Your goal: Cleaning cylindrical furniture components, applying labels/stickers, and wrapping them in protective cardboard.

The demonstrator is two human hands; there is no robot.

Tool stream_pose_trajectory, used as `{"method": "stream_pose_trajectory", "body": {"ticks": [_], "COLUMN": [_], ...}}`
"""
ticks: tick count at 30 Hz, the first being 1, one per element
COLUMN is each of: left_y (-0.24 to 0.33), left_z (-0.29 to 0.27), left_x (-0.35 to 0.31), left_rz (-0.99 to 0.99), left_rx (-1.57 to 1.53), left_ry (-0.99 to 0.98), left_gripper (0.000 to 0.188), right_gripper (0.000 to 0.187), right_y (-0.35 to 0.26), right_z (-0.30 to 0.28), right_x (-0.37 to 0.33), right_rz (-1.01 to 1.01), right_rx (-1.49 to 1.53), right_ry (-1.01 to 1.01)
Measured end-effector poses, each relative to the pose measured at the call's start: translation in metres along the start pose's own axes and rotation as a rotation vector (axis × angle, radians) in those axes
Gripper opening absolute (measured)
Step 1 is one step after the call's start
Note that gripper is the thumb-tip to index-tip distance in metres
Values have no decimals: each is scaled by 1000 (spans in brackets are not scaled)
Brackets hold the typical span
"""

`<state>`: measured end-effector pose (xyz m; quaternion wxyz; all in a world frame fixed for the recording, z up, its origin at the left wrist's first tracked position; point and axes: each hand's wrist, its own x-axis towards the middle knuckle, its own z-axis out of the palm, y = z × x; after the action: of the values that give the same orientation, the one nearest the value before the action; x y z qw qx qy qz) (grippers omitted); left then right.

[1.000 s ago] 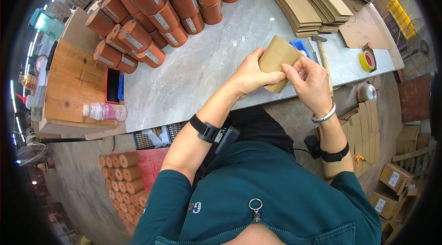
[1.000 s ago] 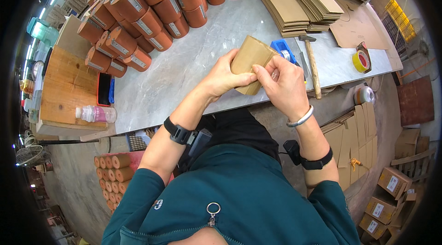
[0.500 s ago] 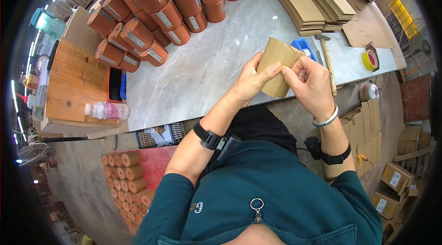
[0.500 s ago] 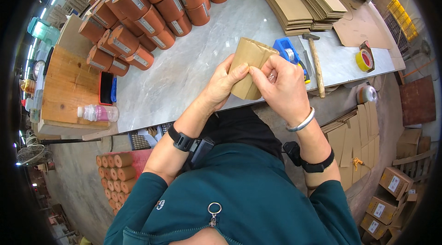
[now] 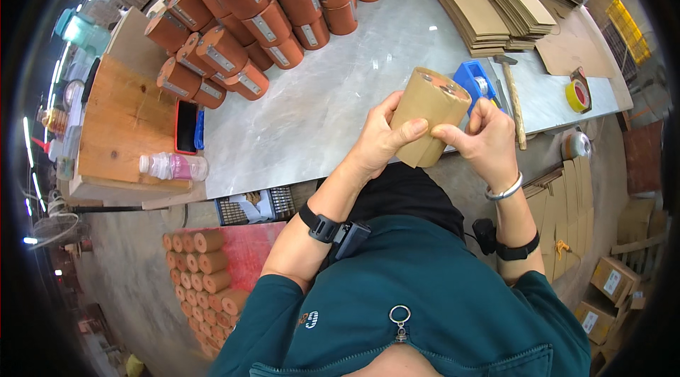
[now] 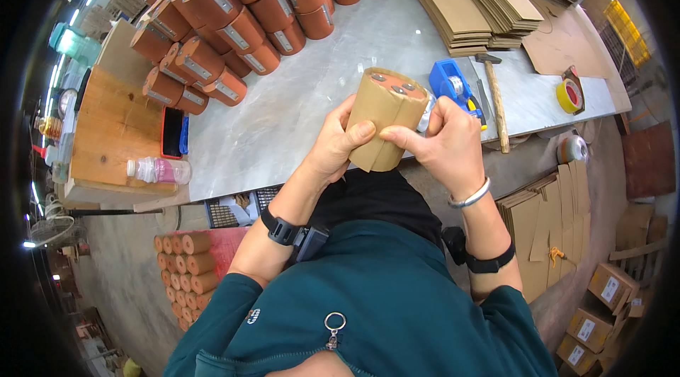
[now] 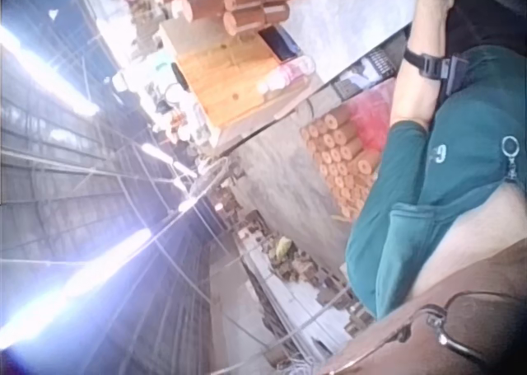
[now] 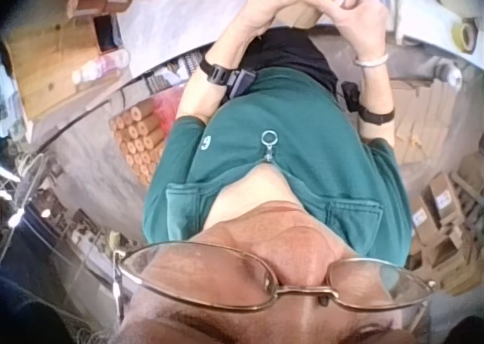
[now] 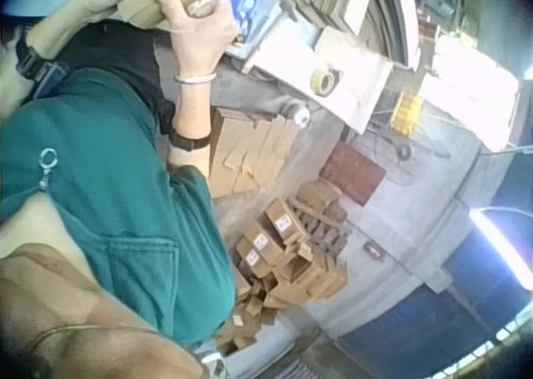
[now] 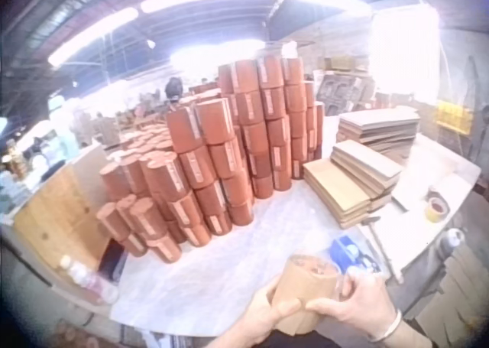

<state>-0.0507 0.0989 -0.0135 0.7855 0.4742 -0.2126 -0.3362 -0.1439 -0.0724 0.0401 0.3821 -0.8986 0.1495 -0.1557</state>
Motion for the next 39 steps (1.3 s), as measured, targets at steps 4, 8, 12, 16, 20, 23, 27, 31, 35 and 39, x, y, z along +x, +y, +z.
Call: {"method": "stream_pose_trajectory", "body": {"ticks": [4, 8, 12, 16, 20, 23, 27, 31, 35, 39], "left_y": [6, 21, 35, 16, 12, 6, -15, -45, -108, -127], "left_z": [-6, -15, -31, -43, -60, -87, -111, -140, -181, -210], "left_x": [-14, -32, -67, -90, -137, -187, -256, -336, -422, -468], "left_rz": [3, -34, 40, 107, 176, 200, 265, 493, 704, 727], "left_rx": [-69, -187, -212, -295, -267, -321, -529, -901, -1200, -1201], "left_ry": [-53, -88, -69, 30, 150, 271, 511, 827, 1130, 1494], "left_gripper": [85, 98, 86, 67, 73, 71, 71, 75, 80, 76], "right_gripper": [66, 76, 77, 81, 78, 66, 47, 41, 37, 31], "right_y": [-12, -39, -62, -51, -46, -78, -87, -66, -43, -24], "right_z": [14, 26, 29, 49, 86, 126, 165, 175, 179, 181], "right_x": [-7, -6, -4, -6, -10, -19, -22, -13, -8, -4], "right_rz": [-157, -285, -432, -372, -449, -460, -616, -614, -581, -498], "right_rx": [267, 502, 352, 428, 426, 440, 262, 175, 155, 172], "right_ry": [1, -132, -338, -499, -617, -874, -1009, -963, -936, -891]}}
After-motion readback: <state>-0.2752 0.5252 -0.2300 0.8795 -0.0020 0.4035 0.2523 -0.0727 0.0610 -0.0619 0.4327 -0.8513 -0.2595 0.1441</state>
